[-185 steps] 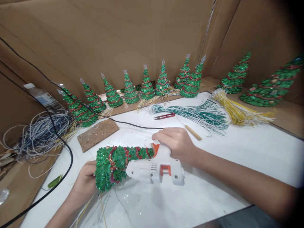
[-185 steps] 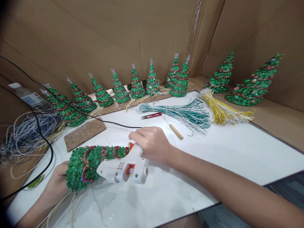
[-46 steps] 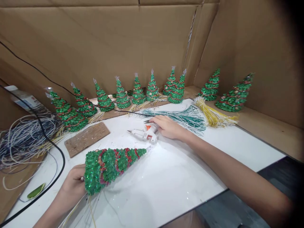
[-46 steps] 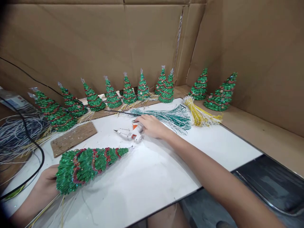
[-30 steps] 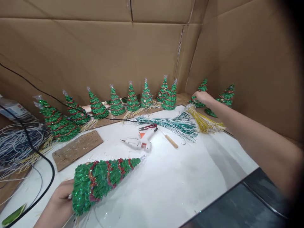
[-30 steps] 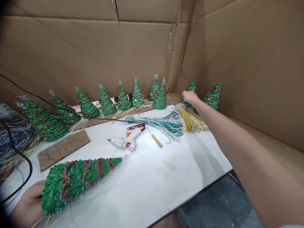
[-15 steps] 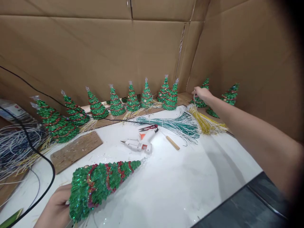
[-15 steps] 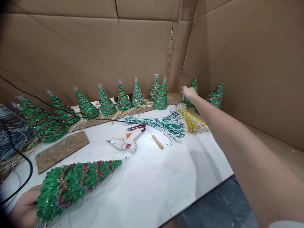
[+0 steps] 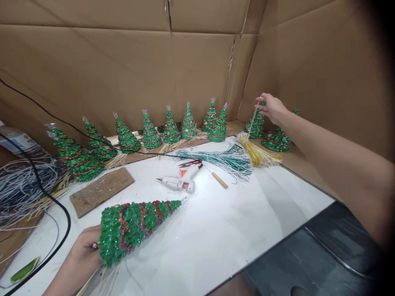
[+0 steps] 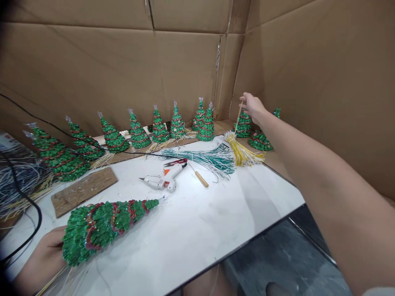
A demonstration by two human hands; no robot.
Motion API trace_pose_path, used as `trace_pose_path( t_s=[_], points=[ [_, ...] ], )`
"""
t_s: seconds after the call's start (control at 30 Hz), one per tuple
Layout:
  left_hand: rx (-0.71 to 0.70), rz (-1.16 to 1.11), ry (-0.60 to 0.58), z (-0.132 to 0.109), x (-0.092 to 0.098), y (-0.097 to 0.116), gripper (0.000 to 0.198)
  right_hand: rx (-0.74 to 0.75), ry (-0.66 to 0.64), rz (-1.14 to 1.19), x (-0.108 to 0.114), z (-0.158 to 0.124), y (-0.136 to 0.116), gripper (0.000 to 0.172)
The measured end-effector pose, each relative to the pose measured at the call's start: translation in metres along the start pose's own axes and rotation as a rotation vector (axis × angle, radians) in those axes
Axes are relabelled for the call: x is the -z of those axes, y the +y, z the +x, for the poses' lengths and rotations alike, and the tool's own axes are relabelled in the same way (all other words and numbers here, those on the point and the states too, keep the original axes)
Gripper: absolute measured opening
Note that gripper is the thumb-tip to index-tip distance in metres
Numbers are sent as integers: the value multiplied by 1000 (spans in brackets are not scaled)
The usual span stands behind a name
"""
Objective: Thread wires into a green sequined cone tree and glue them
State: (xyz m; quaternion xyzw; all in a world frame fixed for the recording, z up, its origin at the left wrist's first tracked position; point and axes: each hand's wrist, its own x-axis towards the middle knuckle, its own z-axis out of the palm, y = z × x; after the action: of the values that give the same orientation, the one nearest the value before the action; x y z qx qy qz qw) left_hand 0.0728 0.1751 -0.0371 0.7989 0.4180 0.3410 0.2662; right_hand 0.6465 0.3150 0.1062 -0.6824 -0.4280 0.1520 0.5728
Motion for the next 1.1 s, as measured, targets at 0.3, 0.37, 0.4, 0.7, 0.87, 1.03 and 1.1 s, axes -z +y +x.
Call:
trace_pose_path(
  t_s=[0.3, 0.37, 0.4, 0.7, 0.87, 1.03, 1.1],
  points=[
    [-45, -15, -7, -1, -1, 1, 16, 131, -50, -134, 1, -18, -19, 30],
    [-29, -23, 0, -3, -3, 0, 15, 188, -17, -161, 0, -22, -29, 36],
    [-23, -27, -6, -3, -3, -1, 14, 226, -1, -168, -2, -25, -35, 38],
    [-40, -40, -4, 1, -2, 11, 20, 497, -358, -224, -45, -140, -56, 21],
    [-4, 1, -5, 0, -2, 16, 18, 1055, -828, -283, -80, -230, -31, 23],
    [26, 21, -15, 1, -1, 21, 19, 1194, -850, -395, -116, -272, -10, 43],
    [29, 25, -10, 1, 0, 22, 20, 1233, -858, -446, -129, -278, -7, 48]
  ],
)
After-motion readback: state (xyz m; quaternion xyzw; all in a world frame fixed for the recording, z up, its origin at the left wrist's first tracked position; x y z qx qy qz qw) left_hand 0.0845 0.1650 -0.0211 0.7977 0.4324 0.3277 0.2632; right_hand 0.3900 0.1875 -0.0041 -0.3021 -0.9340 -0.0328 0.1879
